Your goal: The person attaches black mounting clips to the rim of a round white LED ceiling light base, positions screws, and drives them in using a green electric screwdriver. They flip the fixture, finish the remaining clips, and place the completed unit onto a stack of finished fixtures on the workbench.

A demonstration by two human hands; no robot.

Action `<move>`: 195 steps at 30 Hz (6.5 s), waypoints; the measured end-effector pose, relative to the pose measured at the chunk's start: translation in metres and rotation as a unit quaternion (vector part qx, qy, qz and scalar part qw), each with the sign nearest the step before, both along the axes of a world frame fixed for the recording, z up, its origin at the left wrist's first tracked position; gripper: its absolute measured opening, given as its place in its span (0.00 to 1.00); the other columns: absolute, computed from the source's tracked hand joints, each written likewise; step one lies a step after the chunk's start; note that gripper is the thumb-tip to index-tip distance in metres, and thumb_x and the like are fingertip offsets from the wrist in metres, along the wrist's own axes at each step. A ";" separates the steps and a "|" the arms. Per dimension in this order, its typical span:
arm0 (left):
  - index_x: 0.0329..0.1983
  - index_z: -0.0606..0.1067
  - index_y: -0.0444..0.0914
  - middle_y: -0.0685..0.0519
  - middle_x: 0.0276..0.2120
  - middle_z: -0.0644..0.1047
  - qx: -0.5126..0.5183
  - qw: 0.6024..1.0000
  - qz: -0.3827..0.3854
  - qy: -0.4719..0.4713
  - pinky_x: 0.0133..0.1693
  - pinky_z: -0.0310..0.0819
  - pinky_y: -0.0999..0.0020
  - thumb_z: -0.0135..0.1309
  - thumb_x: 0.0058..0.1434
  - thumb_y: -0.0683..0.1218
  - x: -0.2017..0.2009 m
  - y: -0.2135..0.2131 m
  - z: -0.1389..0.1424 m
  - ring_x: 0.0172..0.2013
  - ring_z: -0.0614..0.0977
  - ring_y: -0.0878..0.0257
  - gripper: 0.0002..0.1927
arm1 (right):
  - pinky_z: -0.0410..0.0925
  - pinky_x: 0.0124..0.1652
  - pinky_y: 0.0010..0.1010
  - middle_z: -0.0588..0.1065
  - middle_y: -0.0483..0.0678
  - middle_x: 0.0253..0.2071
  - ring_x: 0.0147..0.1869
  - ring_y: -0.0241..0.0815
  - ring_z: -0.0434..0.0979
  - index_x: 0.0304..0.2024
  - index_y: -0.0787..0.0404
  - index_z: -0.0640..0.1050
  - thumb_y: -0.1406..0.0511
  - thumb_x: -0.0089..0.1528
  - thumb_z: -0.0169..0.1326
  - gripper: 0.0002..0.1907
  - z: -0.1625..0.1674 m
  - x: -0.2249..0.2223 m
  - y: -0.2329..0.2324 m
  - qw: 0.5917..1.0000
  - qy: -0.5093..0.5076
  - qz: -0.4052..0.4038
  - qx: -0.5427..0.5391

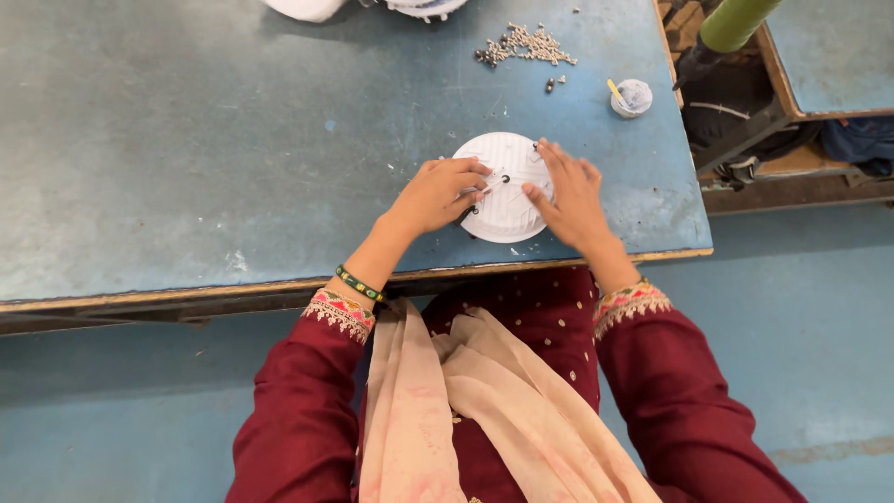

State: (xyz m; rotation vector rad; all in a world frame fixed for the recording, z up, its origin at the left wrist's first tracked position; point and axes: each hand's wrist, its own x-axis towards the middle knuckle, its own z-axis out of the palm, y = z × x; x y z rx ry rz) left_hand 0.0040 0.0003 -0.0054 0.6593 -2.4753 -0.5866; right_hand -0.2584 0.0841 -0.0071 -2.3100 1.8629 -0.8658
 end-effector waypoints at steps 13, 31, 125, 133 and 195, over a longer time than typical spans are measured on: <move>0.35 0.80 0.54 0.58 0.54 0.71 -0.122 0.984 0.126 0.016 0.60 0.50 0.47 0.65 0.55 0.48 -0.008 -0.016 0.008 0.60 0.69 0.54 0.07 | 0.54 0.66 0.44 0.69 0.53 0.67 0.70 0.50 0.67 0.68 0.63 0.68 0.50 0.65 0.58 0.35 -0.007 0.034 0.047 0.997 -0.055 0.007 -0.053; 0.59 0.70 0.49 0.57 0.49 0.78 0.259 0.923 0.162 0.235 0.56 0.66 0.59 0.65 0.61 0.51 0.016 0.014 -0.034 0.54 0.76 0.59 0.24 | 0.58 0.63 0.41 0.70 0.52 0.67 0.68 0.50 0.70 0.67 0.64 0.70 0.55 0.63 0.62 0.35 -0.005 0.039 0.049 0.996 -0.057 0.000 -0.074; 0.42 0.79 0.43 0.54 0.36 0.83 0.258 0.950 0.176 0.018 0.34 0.75 0.65 0.59 0.62 0.50 -0.042 -0.051 0.042 0.31 0.84 0.58 0.09 | 0.71 0.51 0.38 0.80 0.53 0.46 0.50 0.52 0.80 0.47 0.60 0.80 0.63 0.63 0.59 0.12 -0.031 0.027 0.020 0.953 -0.291 -0.077 -0.032; 0.45 0.78 0.42 0.49 0.40 0.79 -0.120 0.989 0.065 -0.061 0.39 0.75 0.56 0.61 0.65 0.50 -0.135 -0.095 0.034 0.40 0.82 0.50 0.10 | 0.63 0.57 0.40 0.78 0.45 0.47 0.53 0.47 0.76 0.47 0.55 0.80 0.57 0.66 0.56 0.12 -0.025 0.036 0.033 0.960 -0.253 -0.111 -0.034; 0.34 0.79 0.40 0.50 0.35 0.78 -0.006 0.950 0.289 -0.116 0.41 0.74 0.55 0.66 0.54 0.46 0.066 -0.026 -0.024 0.42 0.80 0.51 0.08 | 0.58 0.61 0.40 0.75 0.50 0.56 0.62 0.49 0.73 0.56 0.60 0.77 0.50 0.73 0.50 0.22 -0.027 0.033 0.037 0.981 -0.174 -0.073 -0.041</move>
